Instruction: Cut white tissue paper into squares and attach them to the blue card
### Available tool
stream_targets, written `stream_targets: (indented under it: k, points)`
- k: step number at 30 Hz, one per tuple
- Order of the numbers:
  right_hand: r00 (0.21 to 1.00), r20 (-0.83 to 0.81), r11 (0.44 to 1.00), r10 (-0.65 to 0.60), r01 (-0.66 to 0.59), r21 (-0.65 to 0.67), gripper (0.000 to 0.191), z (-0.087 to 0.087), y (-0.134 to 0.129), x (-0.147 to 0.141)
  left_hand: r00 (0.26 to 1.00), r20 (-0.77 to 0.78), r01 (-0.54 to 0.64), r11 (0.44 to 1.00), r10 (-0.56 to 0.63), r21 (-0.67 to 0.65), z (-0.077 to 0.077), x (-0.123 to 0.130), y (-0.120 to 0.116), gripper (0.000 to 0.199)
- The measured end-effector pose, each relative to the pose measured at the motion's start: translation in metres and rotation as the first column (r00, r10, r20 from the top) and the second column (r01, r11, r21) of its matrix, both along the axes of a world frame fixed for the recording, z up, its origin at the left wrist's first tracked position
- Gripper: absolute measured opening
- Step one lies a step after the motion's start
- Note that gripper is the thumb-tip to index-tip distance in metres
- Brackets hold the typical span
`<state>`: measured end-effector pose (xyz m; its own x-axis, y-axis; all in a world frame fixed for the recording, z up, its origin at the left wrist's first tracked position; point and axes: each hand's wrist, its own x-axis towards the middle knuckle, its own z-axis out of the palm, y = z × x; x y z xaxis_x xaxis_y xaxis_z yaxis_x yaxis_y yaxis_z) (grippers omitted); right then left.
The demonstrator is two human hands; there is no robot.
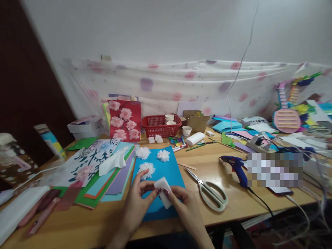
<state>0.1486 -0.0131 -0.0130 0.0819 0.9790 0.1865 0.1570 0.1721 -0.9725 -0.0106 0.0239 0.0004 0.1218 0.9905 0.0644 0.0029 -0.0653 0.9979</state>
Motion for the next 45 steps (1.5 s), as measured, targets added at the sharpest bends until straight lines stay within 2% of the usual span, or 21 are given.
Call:
stream_targets:
  k: [5,7,9,11,15,18,25,32,34,37,40,43,45]
  points:
    - [0.975,-0.221,0.999,0.003,-0.013,-0.046,0.047,-0.003,0.003,-0.006,0.985,0.061,0.166,0.983,-0.161,-0.078,0.0,0.004,-0.002,0.042]
    - [0.965,-0.262,0.998,-0.007,-0.011,-0.066,0.049,-0.002,0.003,-0.008,0.987,0.068,0.149,0.987,-0.144,-0.064,-0.003,0.006,-0.004,0.035]
    - [0.962,-0.274,0.996,0.015,-0.039,-0.08,0.05,0.0,0.002,-0.01,0.995,0.068,0.082,0.995,-0.078,-0.056,-0.006,0.006,-0.004,0.031]
    - [0.967,-0.253,0.994,0.039,-0.062,-0.085,0.051,0.001,0.002,-0.01,0.999,0.032,0.045,0.998,-0.043,-0.042,-0.007,0.005,-0.004,0.028]
    - [0.99,-0.123,0.995,0.067,-0.075,-0.062,0.051,-0.001,0.001,-0.007,0.991,-0.107,0.092,0.993,-0.084,0.074,-0.004,-0.001,0.0,0.021]
    - [0.994,-0.04,0.994,0.102,-0.104,-0.041,0.052,-0.002,0.002,-0.005,0.988,-0.134,0.101,0.982,-0.08,0.158,-0.001,-0.004,0.002,0.019]
    - [0.99,-0.082,0.991,0.117,-0.122,-0.06,0.047,-0.003,0.005,0.002,0.975,-0.155,0.175,0.978,-0.157,0.111,-0.003,-0.006,-0.002,0.019]
    - [0.987,-0.043,0.985,0.156,-0.159,-0.064,0.041,-0.004,0.003,0.0,0.978,-0.131,0.183,0.972,-0.164,0.15,-0.012,-0.009,-0.003,0.017]
    - [0.981,-0.1,0.983,0.164,-0.172,-0.069,0.039,-0.004,0.002,-0.001,0.977,-0.083,0.204,0.973,-0.196,0.11,-0.013,-0.009,-0.003,0.015]
    - [0.945,-0.272,0.977,0.182,-0.206,-0.063,0.032,-0.006,0.001,-0.002,0.964,0.071,0.256,0.967,-0.255,0.001,-0.013,-0.009,-0.003,0.018]
    - [0.898,-0.395,0.973,0.192,-0.226,-0.04,0.029,-0.01,0.001,-0.001,0.95,0.224,0.247,0.962,-0.217,-0.114,-0.011,-0.006,-0.005,0.02]
    - [0.885,-0.422,0.976,0.198,-0.217,0.002,0.027,-0.012,0.0,-0.001,0.918,0.344,0.286,0.93,-0.198,-0.229,-0.005,-0.005,-0.007,0.019]
    - [0.889,-0.407,0.975,0.212,-0.222,0.023,0.022,-0.012,-0.001,-0.001,0.896,0.381,0.334,0.91,-0.226,-0.245,0.0,-0.006,-0.008,0.017]
